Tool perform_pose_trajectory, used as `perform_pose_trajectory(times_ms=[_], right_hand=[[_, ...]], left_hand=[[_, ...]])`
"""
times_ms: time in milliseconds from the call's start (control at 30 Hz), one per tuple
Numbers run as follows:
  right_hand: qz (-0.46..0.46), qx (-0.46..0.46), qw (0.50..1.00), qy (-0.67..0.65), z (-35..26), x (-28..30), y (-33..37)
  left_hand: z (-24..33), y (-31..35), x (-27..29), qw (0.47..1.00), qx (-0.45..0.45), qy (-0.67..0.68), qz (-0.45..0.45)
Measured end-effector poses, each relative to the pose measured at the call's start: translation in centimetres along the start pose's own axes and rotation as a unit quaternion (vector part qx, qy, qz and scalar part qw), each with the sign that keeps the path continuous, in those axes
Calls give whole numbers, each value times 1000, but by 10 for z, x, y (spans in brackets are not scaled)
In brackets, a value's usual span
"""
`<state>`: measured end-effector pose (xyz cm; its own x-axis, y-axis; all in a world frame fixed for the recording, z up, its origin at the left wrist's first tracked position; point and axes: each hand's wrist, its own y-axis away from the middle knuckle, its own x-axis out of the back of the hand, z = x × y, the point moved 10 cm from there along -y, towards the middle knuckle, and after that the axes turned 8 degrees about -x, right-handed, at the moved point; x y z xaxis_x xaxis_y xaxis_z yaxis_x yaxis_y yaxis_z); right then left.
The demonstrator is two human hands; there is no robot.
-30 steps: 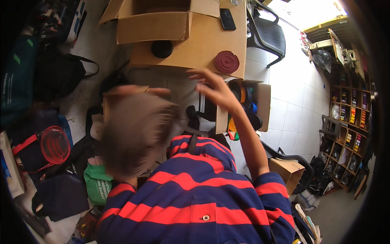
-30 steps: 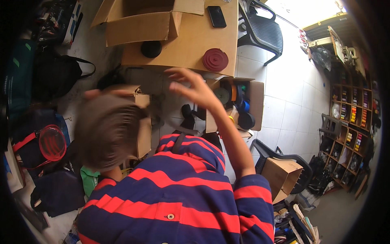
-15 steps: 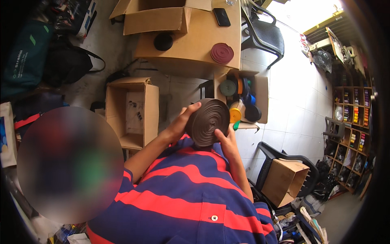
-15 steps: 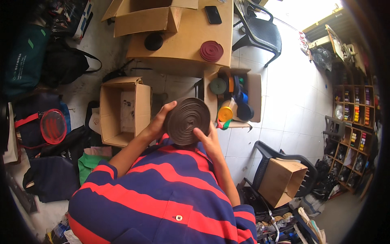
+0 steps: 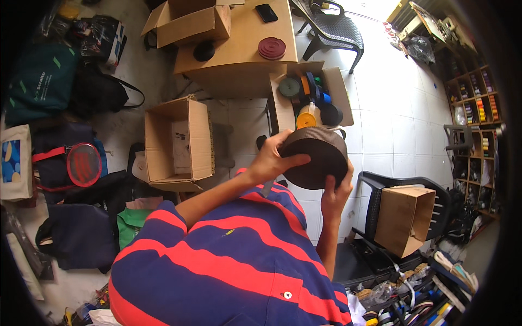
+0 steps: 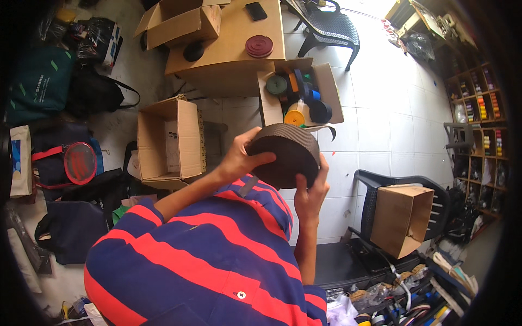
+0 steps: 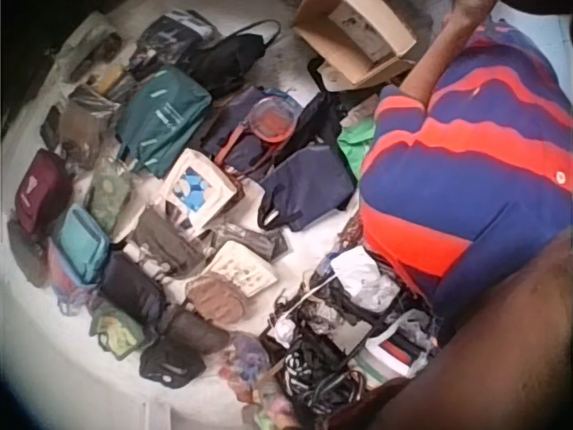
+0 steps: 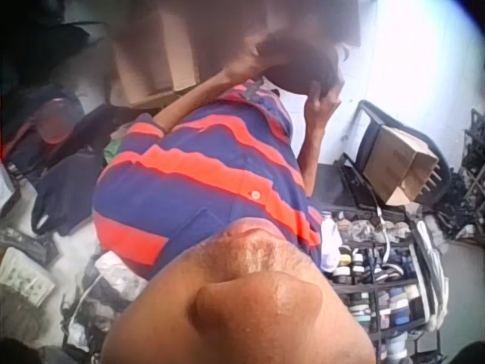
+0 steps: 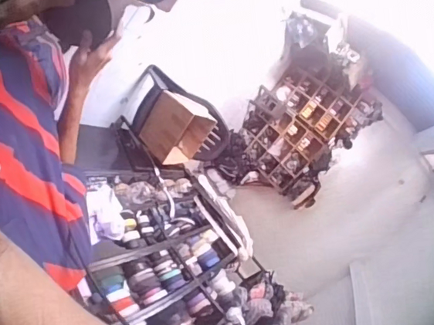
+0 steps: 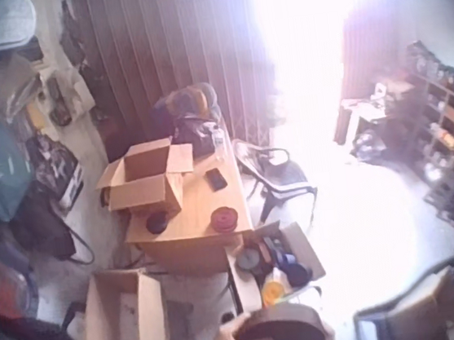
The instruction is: The person moves rolls of fabric tape and other circular textile materials between a desk, storage boxes on the floor, and a multi-tiered shelving unit to organize the workspace.
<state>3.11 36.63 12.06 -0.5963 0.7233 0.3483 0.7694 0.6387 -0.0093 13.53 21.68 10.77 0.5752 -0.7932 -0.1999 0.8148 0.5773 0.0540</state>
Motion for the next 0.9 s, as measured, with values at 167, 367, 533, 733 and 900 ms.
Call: perform_pose_trajectory(times_ms=[167, 367, 533, 733, 900], right_hand=[[116, 3, 993, -33, 1, 31, 39], [193, 24, 981, -18, -9, 46, 65], [131, 78, 983, 100, -47, 25, 69], [251, -33, 966, -42, -45, -6, 73], [339, -44, 931, -127, -35, -37, 79]], left_hand=[[-1, 26, -42, 997, -22, 71, 33], [12, 3, -61, 970, -52, -90, -220], [73, -4, -90, 850, -220, -260, -402], [91, -13, -14, 930, -274, -110, -217], [48, 3, 28, 979, -106, 59, -164]])
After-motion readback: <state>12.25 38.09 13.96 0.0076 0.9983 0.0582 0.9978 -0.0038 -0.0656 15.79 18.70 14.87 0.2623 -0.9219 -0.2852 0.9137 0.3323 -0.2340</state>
